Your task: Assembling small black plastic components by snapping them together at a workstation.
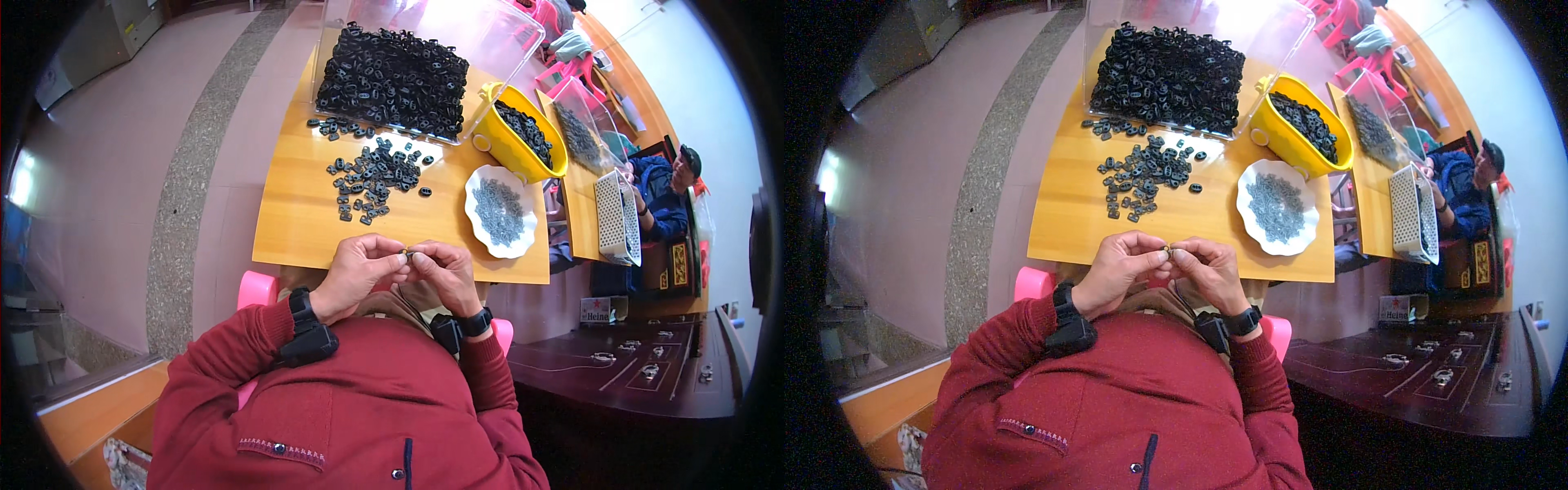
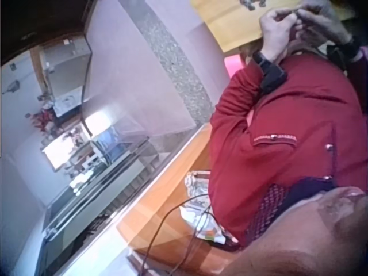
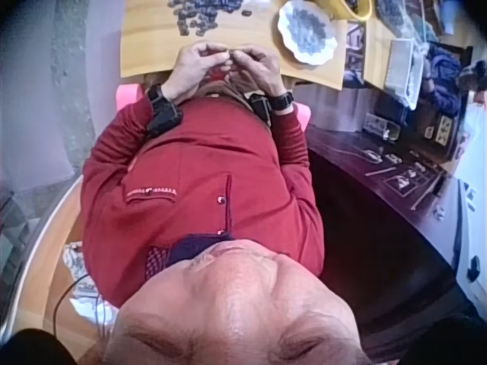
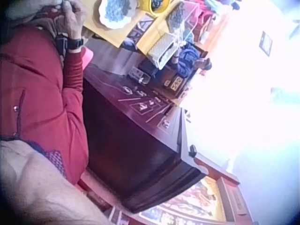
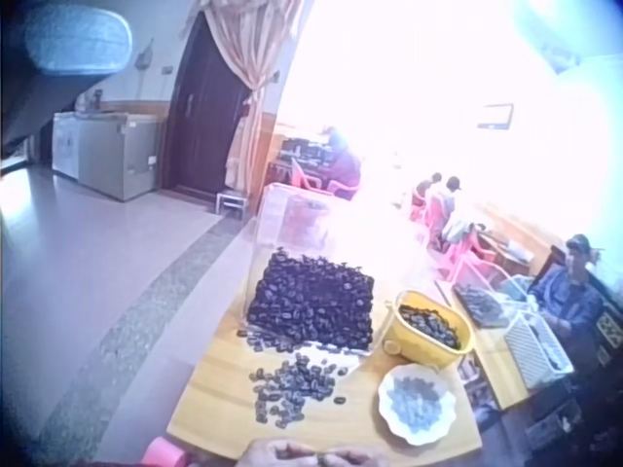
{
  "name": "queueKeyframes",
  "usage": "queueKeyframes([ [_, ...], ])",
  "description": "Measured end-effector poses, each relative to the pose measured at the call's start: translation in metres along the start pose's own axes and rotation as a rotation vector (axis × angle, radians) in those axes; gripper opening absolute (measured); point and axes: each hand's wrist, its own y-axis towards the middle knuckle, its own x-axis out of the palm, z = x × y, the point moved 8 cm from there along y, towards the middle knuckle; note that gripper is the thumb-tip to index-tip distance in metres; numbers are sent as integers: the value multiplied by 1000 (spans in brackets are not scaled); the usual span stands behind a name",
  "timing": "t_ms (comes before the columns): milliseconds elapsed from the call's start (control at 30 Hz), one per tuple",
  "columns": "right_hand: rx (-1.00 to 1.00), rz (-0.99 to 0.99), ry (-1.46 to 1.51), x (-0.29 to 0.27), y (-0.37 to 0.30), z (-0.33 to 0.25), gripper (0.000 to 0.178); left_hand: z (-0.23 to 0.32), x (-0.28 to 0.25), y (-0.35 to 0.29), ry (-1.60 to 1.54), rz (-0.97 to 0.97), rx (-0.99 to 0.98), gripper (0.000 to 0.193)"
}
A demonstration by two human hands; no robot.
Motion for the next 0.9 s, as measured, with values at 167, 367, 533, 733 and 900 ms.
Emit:
queueKeyframes([
  [167, -3, 12, 13, -4, -1, 3, 15, 2, 1, -1, 12, 10, -19, 17],
  [367, -1, 15, -2, -6, 0, 6, 15, 0, -2, 0, -5, 27, -21, 16],
  [533, -20, 26, -21, -6, -1, 5, 14, 1, -2, 0, -13, 26, -14, 15],
  [733, -8, 46, -43, -6, -2, 7, 17, -1, -4, 1, -25, 33, -17, 14],
  [900, -139, 0, -171, -7, 0, 1, 15, -1, -3, 1, -28, 32, -13, 14],
])
